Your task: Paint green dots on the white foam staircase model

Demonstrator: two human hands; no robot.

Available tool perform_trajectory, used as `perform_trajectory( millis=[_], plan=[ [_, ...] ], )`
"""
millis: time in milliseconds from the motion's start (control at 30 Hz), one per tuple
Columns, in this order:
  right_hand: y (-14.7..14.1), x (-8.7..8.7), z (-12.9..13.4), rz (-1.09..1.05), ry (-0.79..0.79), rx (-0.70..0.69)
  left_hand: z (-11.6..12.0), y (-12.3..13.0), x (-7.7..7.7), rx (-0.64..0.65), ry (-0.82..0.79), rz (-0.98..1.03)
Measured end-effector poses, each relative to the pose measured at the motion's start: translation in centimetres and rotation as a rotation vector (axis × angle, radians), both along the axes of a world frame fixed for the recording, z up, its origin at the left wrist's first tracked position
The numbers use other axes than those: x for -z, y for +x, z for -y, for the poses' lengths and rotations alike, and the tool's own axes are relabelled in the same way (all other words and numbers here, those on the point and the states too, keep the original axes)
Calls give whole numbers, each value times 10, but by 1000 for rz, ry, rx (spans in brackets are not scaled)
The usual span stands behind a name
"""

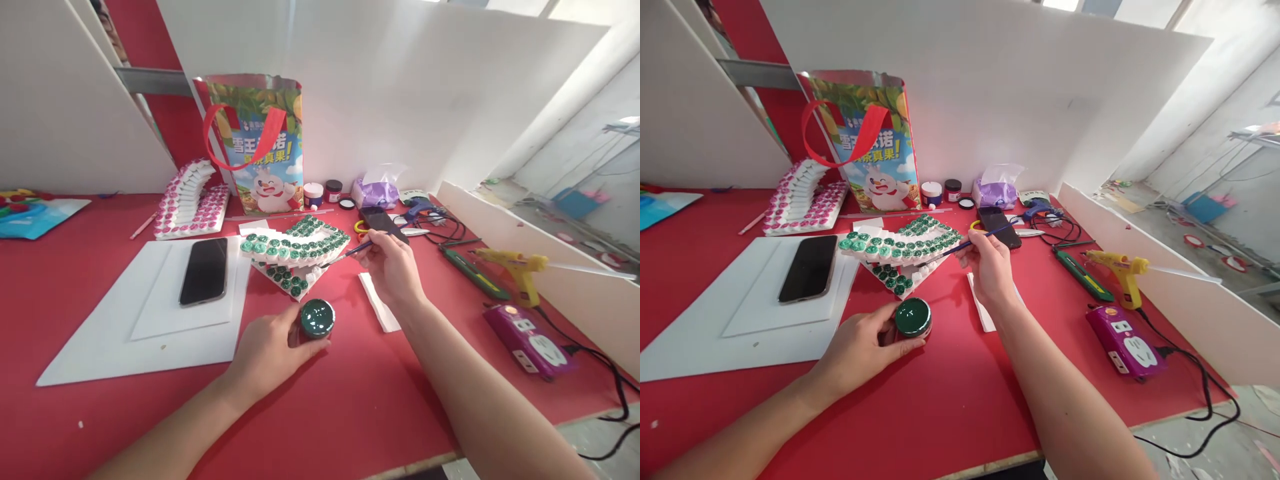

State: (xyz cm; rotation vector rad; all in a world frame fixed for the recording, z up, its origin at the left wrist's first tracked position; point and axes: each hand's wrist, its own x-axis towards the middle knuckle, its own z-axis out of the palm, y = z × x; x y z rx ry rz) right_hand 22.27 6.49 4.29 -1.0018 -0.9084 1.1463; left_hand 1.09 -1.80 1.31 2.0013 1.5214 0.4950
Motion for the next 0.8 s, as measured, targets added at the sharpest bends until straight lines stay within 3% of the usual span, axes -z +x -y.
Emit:
perform_trajectory(
  millis=[167, 300, 467, 567, 700, 800],
  plan=[
    [6, 2, -8, -304, -215, -56, -1, 0, 2, -4, 31, 36],
    [4, 6, -9, -400, -304, -96, -1, 0, 1, -35, -32, 108],
    [0, 13, -11, -414, -338, -130, 0, -3, -4, -105, -30, 282],
    [-2, 16, -12, -387, -321, -161, -5, -8, -6, -263, 104, 430],
    [-5, 18, -12, -348, -296, -191, -20, -16, 4, -384, 253, 465],
    [-6, 20, -13, -316, -270, -222, -26, -20, 15, -425, 232, 417]
  ],
)
